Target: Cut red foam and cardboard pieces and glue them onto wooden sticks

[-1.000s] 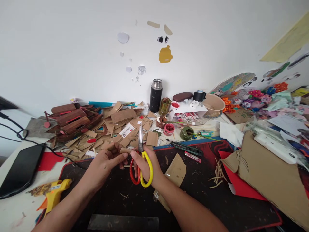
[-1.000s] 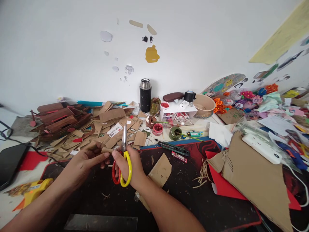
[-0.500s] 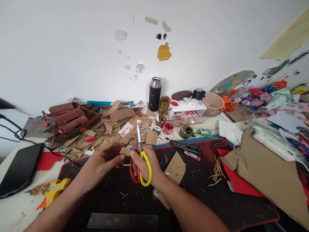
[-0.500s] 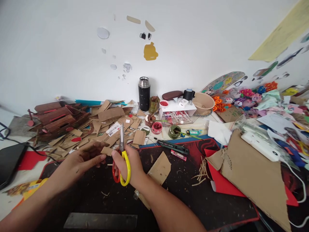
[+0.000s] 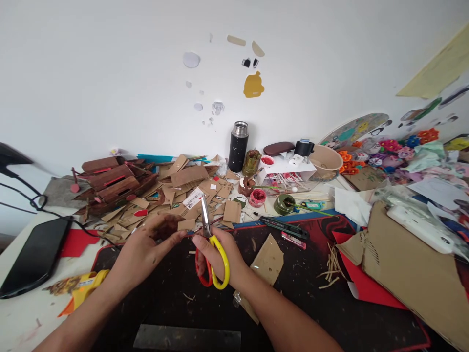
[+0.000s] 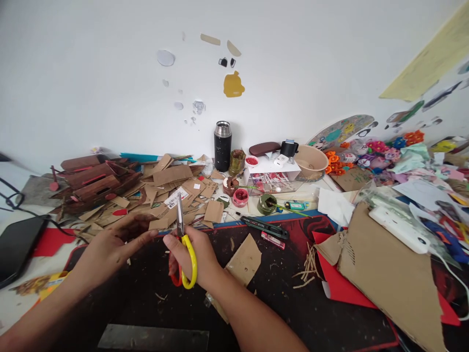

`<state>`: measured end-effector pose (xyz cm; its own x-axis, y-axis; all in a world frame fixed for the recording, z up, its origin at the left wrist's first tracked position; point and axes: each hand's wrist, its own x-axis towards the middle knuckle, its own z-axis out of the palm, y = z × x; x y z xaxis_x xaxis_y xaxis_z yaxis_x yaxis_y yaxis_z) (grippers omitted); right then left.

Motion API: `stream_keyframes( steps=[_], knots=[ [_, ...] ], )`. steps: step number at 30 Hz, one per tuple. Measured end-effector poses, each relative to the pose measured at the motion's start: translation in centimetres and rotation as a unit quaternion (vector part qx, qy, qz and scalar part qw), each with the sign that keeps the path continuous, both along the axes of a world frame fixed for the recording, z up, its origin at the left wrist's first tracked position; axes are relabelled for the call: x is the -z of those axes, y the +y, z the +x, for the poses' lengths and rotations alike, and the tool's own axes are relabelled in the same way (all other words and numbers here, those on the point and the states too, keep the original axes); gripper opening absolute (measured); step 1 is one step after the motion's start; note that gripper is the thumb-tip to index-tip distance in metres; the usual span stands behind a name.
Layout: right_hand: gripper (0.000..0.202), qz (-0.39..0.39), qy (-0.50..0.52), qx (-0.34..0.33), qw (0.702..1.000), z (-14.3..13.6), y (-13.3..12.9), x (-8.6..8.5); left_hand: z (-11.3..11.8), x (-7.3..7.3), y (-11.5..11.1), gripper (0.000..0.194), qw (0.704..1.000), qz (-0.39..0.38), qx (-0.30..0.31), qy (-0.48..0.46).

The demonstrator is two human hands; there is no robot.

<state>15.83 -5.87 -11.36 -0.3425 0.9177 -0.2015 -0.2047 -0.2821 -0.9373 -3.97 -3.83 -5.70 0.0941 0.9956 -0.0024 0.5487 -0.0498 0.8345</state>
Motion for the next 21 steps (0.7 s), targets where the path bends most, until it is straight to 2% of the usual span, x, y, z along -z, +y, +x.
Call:
stream_keyframes(
  steps=[6,13,16,21],
  knots=[
    [0.08,-0.029,0.044,-0.054,0.997,-0.3,-0.4,-0.2,-0.4,-0.3,0.8,0.051,0.998,0.027,-0.058,-0.01],
    [0.095,-0.028,0.08,-0.091,0.992,-0.3,-0.8,-0.3,-0.4,-1.2,0.9,0.045,0.993,0.073,-0.09,0.0],
    [0.089,-0.006,0.066,-0.105,0.992,-0.2,-1.0,-0.3,-0.5,-1.3,0.8,0.04,0.991,0.086,-0.097,0.015],
    [0.066,0.042,-0.027,-0.104,0.993,0.1,-1.5,-0.4,-0.4,-1.2,0.8,0.035,0.986,0.122,-0.085,0.07]
  ],
)
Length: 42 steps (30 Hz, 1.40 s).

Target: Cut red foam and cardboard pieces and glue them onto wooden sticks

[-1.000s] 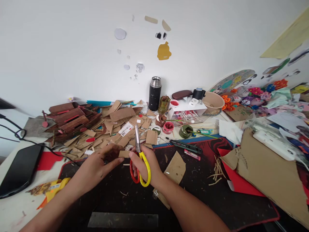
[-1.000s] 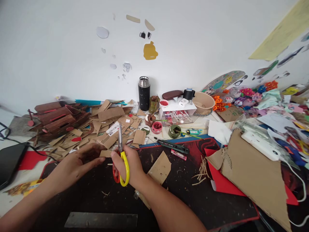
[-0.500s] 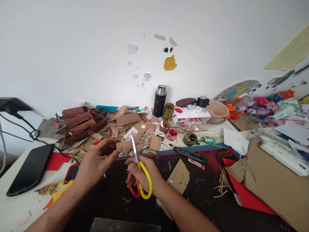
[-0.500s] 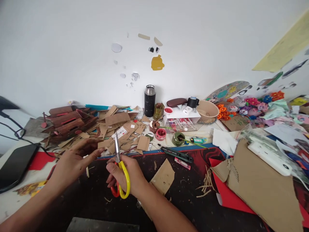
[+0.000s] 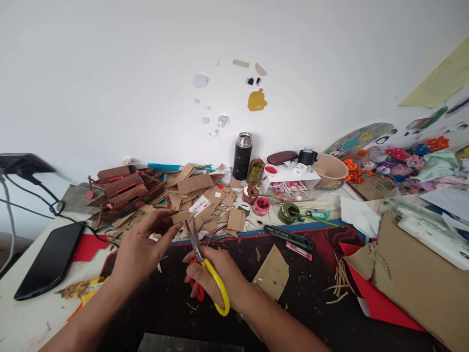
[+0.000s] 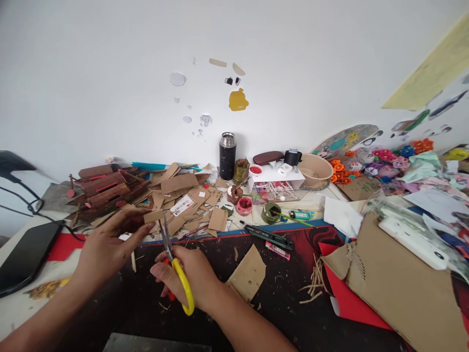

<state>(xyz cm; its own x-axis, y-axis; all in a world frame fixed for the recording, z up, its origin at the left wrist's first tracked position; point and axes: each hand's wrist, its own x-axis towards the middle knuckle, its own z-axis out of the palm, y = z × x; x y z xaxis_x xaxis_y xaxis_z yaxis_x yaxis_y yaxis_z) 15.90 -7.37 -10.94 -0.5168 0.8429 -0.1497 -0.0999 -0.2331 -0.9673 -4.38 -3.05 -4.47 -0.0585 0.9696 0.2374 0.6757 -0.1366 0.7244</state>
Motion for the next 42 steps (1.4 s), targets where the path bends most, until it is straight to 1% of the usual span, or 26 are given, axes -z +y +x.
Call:
stream_keyframes(
  steps=[2,8,15,19,25,32,37,42],
  knots=[
    [0.062,0.019,-0.019,0.007,1.0,0.0,-0.1,-0.1,0.1,0.2,-0.1,0.034,1.0,0.004,0.009,0.01],
    [0.064,0.03,-0.033,0.028,0.999,0.0,0.1,-0.4,0.2,0.6,-0.6,0.032,0.998,0.033,0.028,0.042],
    [0.058,0.061,-0.039,0.019,0.997,0.1,0.1,0.0,0.4,0.9,-0.8,0.031,0.997,0.038,0.054,0.05],
    [0.055,0.063,-0.04,0.02,0.997,0.2,0.1,0.1,0.4,1.0,-0.9,0.03,0.996,0.039,0.068,0.047],
    [0.052,0.064,-0.048,0.024,0.997,0.1,0.2,0.3,0.4,0.9,-1.1,0.027,0.995,0.042,0.066,0.057],
    [0.049,0.065,-0.058,0.022,0.996,0.2,0.1,0.2,0.4,0.9,-1.2,0.027,0.994,0.038,0.081,0.06],
    [0.047,0.05,-0.056,0.02,0.997,0.1,0.2,0.1,0.3,0.8,-1.1,0.026,0.995,0.039,0.077,0.05],
    [0.048,0.055,-0.052,0.019,0.997,0.1,0.2,-0.1,0.5,0.4,-1.1,0.023,0.996,0.037,0.069,0.047]
  ],
)
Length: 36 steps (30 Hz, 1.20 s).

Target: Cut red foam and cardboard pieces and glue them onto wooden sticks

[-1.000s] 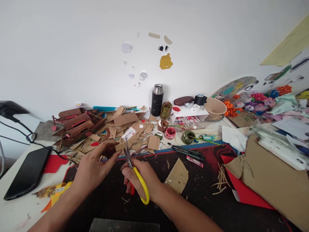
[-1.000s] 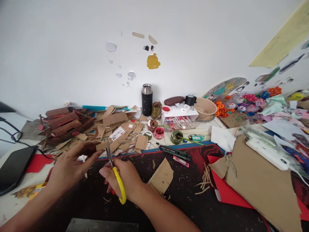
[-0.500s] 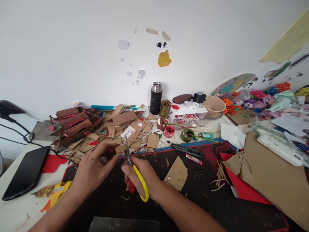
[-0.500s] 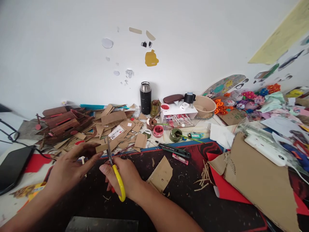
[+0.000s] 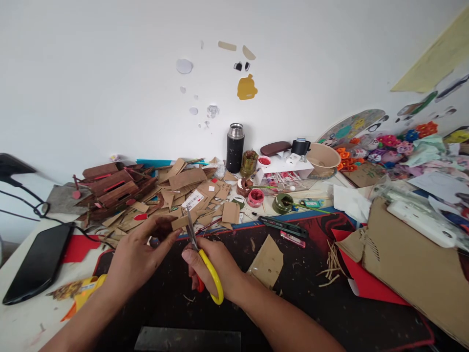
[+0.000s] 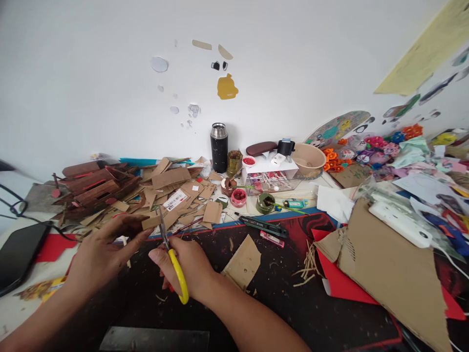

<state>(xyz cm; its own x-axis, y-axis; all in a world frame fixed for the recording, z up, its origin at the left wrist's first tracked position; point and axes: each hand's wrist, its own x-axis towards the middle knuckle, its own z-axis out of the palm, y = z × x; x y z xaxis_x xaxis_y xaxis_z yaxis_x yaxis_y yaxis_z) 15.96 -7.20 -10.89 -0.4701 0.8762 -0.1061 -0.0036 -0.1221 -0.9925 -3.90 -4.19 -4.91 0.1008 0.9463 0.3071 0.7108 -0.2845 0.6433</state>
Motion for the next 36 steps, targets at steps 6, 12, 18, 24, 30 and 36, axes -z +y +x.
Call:
stream_keyframes(
  steps=[6,12,18,24,30,36],
  knots=[
    [0.047,0.005,-0.013,-0.003,1.0,0.1,0.0,-0.1,0.1,0.0,-0.1,0.026,1.0,0.001,-0.002,0.008],
    [0.047,0.016,-0.029,-0.005,0.999,0.1,0.1,-0.1,0.1,0.0,0.0,0.025,1.0,0.002,0.001,0.014],
    [0.048,0.001,-0.027,-0.002,1.0,0.0,0.0,-0.1,0.1,-0.1,-0.2,0.026,1.0,-0.012,-0.002,0.015],
    [0.047,-0.02,-0.041,0.004,0.999,0.1,-0.1,-0.6,0.1,0.0,0.0,0.029,1.0,-0.017,-0.006,0.012],
    [0.044,-0.021,-0.064,0.008,0.998,0.3,0.0,-1.1,0.0,0.3,0.1,0.026,1.0,-0.016,0.002,0.024],
    [0.041,0.007,-0.089,0.021,0.996,0.3,0.0,-1.2,0.1,0.6,0.3,0.025,0.999,-0.019,0.001,0.031]
  ],
)
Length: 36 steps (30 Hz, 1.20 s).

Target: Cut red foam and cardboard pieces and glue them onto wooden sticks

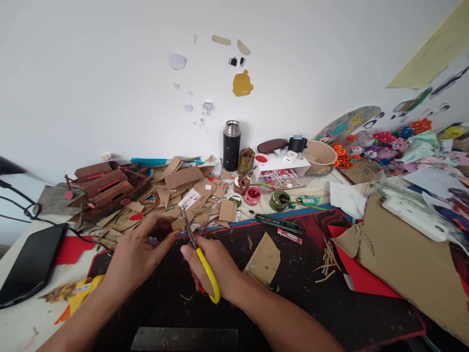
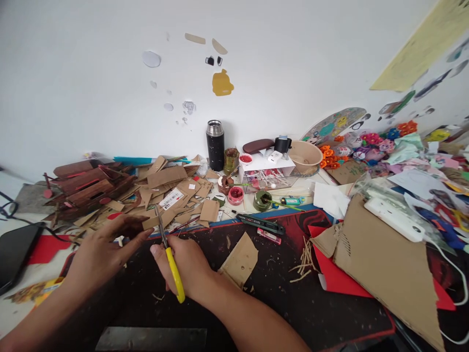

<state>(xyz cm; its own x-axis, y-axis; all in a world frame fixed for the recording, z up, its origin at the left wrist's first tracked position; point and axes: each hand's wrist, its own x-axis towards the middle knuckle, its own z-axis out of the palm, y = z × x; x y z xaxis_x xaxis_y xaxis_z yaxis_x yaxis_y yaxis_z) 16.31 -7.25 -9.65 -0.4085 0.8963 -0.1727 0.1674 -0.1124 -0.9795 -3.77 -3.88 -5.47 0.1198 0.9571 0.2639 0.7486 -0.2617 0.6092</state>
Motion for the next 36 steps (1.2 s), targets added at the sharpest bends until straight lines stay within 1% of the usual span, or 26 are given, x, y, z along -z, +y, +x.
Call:
stream_keyframes(
  steps=[6,8,14,23,25,28,30,33,36],
  knots=[
    [0.042,0.019,-0.031,0.023,0.999,-0.3,0.1,0.3,-0.2,0.0,0.2,0.028,1.0,-0.016,-0.002,-0.003],
    [0.043,0.021,-0.03,0.033,0.999,-0.4,0.1,0.5,-0.3,0.1,0.3,0.03,1.0,-0.023,-0.002,-0.001],
    [0.042,0.019,-0.02,0.033,0.999,-0.5,0.1,0.7,-0.3,0.3,0.2,0.031,1.0,-0.029,-0.005,-0.011],
    [0.038,0.038,-0.088,0.058,0.994,-1.0,-0.1,0.7,-0.3,0.7,0.3,0.031,0.999,-0.041,-0.012,-0.008],
    [0.038,0.032,-0.087,0.056,0.994,-1.1,0.0,0.8,-0.3,0.8,0.3,0.033,0.998,-0.053,-0.019,-0.02],
    [0.038,0.014,-0.046,0.052,0.997,-1.0,0.0,1.0,-0.4,0.7,0.4,0.039,0.994,-0.084,-0.031,-0.068],
    [0.037,0.004,-0.008,0.052,0.999,-0.9,0.1,1.1,-0.4,0.5,0.4,0.042,0.986,-0.114,-0.028,-0.115],
    [0.038,-0.039,0.072,0.057,0.995,-0.8,0.2,1.1,-0.6,0.2,0.4,0.047,0.97,-0.165,-0.001,-0.181],
    [0.05,-0.086,0.154,0.078,0.981,-0.7,0.4,0.8,-0.8,-0.1,0.1,0.052,0.956,-0.203,0.024,-0.211]
  ],
)
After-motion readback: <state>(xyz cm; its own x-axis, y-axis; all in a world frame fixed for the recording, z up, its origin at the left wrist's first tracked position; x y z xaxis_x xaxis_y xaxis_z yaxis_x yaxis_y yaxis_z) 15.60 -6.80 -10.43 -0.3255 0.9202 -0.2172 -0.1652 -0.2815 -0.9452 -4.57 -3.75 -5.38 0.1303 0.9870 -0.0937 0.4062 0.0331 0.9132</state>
